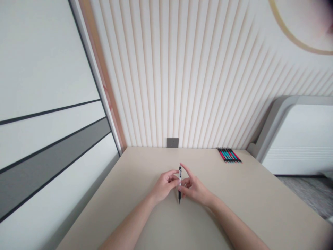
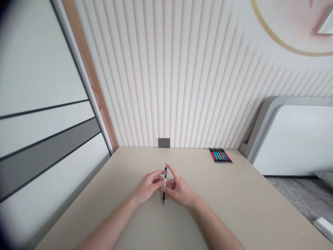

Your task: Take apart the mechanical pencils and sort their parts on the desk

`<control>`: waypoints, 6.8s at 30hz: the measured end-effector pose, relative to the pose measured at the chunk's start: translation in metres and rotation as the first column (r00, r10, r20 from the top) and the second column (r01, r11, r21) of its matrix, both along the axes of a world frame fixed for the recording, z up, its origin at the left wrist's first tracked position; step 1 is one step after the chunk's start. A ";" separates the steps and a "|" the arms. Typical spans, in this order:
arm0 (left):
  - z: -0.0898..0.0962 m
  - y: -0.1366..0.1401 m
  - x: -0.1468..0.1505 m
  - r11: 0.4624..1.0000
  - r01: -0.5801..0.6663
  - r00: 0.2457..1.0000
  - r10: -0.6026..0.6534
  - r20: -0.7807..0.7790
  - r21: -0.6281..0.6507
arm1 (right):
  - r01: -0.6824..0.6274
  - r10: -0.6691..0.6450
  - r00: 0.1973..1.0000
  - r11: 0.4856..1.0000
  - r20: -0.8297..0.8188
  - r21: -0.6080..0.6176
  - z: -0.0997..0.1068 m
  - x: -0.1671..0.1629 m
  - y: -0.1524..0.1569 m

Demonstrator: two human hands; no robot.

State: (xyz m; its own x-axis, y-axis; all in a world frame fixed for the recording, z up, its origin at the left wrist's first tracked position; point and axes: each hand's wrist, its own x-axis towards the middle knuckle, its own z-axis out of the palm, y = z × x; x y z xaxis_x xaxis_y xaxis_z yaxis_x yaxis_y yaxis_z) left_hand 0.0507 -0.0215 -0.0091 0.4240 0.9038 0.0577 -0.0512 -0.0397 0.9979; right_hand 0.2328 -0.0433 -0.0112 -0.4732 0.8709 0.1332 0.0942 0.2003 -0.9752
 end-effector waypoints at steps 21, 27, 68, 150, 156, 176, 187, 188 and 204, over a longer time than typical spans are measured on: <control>0.003 -0.001 0.001 0.999 0.032 0.999 -0.031 -0.041 0.020 | 0.005 -0.005 1.000 1.000 0.004 -0.016 0.004 0.003 0.000; 0.003 -0.001 0.001 0.998 0.052 0.998 -0.051 -0.045 0.024 | 0.004 -0.003 0.999 1.000 0.041 -0.009 0.006 0.003 0.000; 0.003 0.003 -0.009 0.631 0.088 0.830 0.381 -0.407 0.770 | 0.141 -0.247 0.955 0.866 0.165 0.479 0.012 0.005 -0.002; -0.006 0.012 -0.016 0.768 0.184 0.762 0.282 -0.582 0.613 | 0.768 -0.678 -0.093 0.417 0.729 0.486 -0.022 0.151 0.086; -0.007 0.011 -0.016 0.776 0.195 0.755 0.272 -0.597 0.600 | 0.783 -0.677 -0.091 0.405 0.730 0.473 -0.023 0.156 0.092; -0.008 0.013 -0.016 0.790 0.218 0.724 0.263 -0.638 0.573 | 0.823 -0.652 -0.120 0.356 0.748 0.443 -0.023 0.165 0.093; -0.005 0.012 -0.016 0.794 0.235 0.703 0.260 -0.662 0.561 | 0.794 -0.653 -0.113 0.393 0.749 0.463 -0.022 0.163 0.084; -0.004 0.012 -0.016 0.794 0.236 0.702 0.259 -0.663 0.560 | 0.791 -0.655 -0.112 0.396 0.747 0.466 -0.022 0.163 0.084; -0.002 0.008 -0.017 0.789 0.260 0.690 0.251 -0.679 0.556 | 0.694 -0.716 -0.023 0.491 0.698 0.527 -0.011 0.147 0.076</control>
State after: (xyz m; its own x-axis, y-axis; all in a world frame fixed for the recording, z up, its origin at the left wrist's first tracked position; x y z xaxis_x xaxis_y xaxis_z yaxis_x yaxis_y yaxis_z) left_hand 0.0341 -0.0134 -0.0113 0.5668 0.7875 0.2423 0.6282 -0.6033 0.4913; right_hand 0.3795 0.0328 -0.0222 0.5194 0.8325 0.1930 0.8386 -0.4531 -0.3023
